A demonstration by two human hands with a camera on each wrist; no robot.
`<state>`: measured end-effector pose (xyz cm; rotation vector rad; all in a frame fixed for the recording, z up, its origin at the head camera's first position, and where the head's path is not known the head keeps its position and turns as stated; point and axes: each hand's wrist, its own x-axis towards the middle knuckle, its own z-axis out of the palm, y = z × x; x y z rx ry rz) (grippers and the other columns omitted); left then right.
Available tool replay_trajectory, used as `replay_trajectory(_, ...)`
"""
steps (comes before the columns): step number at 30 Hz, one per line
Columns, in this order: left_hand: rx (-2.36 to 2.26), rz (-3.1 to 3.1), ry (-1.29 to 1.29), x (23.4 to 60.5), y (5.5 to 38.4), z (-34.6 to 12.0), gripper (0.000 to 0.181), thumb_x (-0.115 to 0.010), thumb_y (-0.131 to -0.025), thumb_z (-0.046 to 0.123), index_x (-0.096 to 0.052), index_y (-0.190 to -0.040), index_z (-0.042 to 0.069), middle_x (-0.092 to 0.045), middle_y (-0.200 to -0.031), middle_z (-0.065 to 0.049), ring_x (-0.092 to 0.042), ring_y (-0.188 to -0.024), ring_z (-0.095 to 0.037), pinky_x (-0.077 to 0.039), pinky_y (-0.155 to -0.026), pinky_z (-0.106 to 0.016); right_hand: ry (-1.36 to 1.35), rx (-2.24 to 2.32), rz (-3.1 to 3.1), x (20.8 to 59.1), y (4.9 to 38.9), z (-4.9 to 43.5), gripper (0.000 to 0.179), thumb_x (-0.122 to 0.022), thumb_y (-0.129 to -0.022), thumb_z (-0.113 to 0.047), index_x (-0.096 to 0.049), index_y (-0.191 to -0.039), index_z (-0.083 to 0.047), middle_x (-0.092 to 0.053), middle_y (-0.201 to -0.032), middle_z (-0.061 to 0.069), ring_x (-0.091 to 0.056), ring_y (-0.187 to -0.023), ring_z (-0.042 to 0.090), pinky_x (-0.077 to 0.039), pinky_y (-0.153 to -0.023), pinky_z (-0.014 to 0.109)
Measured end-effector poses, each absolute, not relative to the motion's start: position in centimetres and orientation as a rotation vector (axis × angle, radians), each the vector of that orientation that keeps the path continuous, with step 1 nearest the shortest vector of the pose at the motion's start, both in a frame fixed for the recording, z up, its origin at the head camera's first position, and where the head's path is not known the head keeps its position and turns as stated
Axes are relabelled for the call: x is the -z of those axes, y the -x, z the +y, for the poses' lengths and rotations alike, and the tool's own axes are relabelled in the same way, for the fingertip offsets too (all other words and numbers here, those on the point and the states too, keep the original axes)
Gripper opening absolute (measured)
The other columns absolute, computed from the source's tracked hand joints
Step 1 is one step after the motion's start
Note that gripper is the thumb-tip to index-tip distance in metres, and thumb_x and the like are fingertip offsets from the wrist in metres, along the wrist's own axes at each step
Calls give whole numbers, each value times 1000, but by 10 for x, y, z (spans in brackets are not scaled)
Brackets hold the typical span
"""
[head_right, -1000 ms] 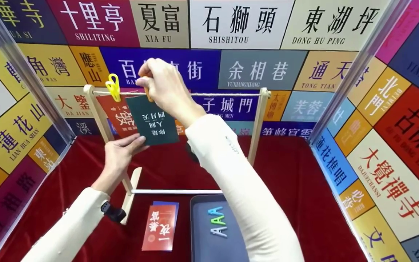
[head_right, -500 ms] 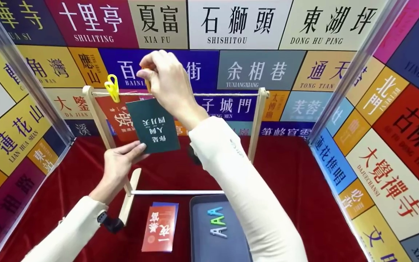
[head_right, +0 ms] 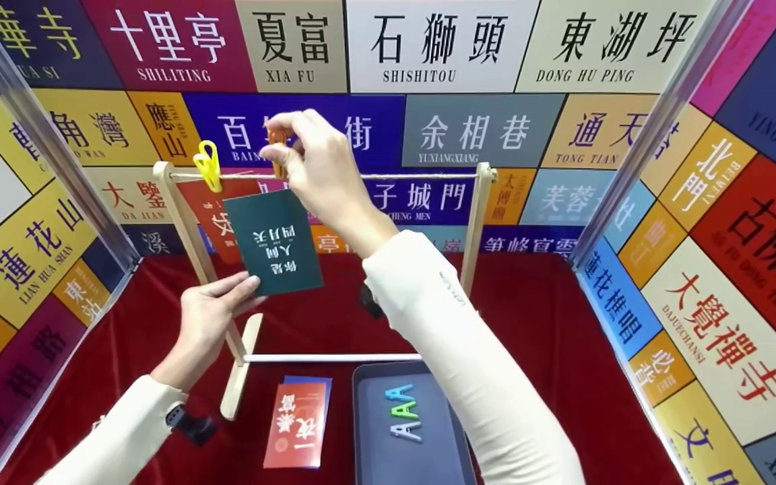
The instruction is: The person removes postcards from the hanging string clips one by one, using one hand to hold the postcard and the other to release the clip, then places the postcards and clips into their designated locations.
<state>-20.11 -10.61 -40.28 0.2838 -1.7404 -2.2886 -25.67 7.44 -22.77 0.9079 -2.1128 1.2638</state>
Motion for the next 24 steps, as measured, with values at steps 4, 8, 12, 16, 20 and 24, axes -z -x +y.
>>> replay_trajectory(4, 2296, -1736, -297, 406, 198, -107, 29, -73, -86, -6, -67, -113, -16, -69, -113, -33, -75, -68, -10, -65, -74, -31, -934, -1302, -2106, 233, 252, 74, 30, -69, -91, -13, -67, -118, 0, -70, -103, 10, -67, -75, 20, -51, -63, 17)
replay_trajectory(8, 2305, -1731, -296, 408, 195, -108, 29, -73, -86, -6, -67, -113, -16, -69, -113, -32, -75, -71, -12, -65, -75, -32, -951, -1314, -2092, 237, 248, 75, 34, -70, -91, -13, -66, -122, 0, -69, -107, 10, -68, -78, 16, -54, -69, 18)
replay_trajectory(12, 2313, -1734, -306, 408, 192, -110, 29, -73, -86, -5, -68, -113, -16, -70, -114, -31, -76, -73, -13, -65, -76, -33, -944, -1362, -2081, 242, 244, 78, 37, -72, -90, -11, -66, -125, 0, -68, -110, 11, -67, -82, 13, -59, -78, 21)
replay_trajectory(16, 2320, -1738, -308, 407, 188, -111, 31, -73, -87, -4, -67, -114, -16, -70, -115, -29, -76, -74, -13, -65, -77, -34, -932, -1426, -2070, 247, 241, 82, 41, -72, -89, -8, -64, -128, 1, -68, -113, 12, -68, -84, 13, -60, -84, 24)
replay_trajectory(20, 2331, -1736, -327, 406, 184, -112, 31, -73, -87, -4, -67, -115, -16, -71, -114, -28, -76, -74, -13, -64, -78, -36, -931, -1453, -2067, 252, 238, 85, 46, -71, -89, -6, -59, -133, 2, -66, -120, 13, -70, -88, 13, -61, -86, 24)
replay_trajectory(24, 2334, -1728, -326, 408, 181, -114, 30, -73, -86, -5, -67, -114, -16, -73, -110, -25, -75, -76, -13, -64, -80, -38, -941, -1501, -2058, 259, 234, 89, 47, -71, -89, -3, -58, -134, 3, -65, -124, 14, -71, -92, 12, -61, -88, 25)
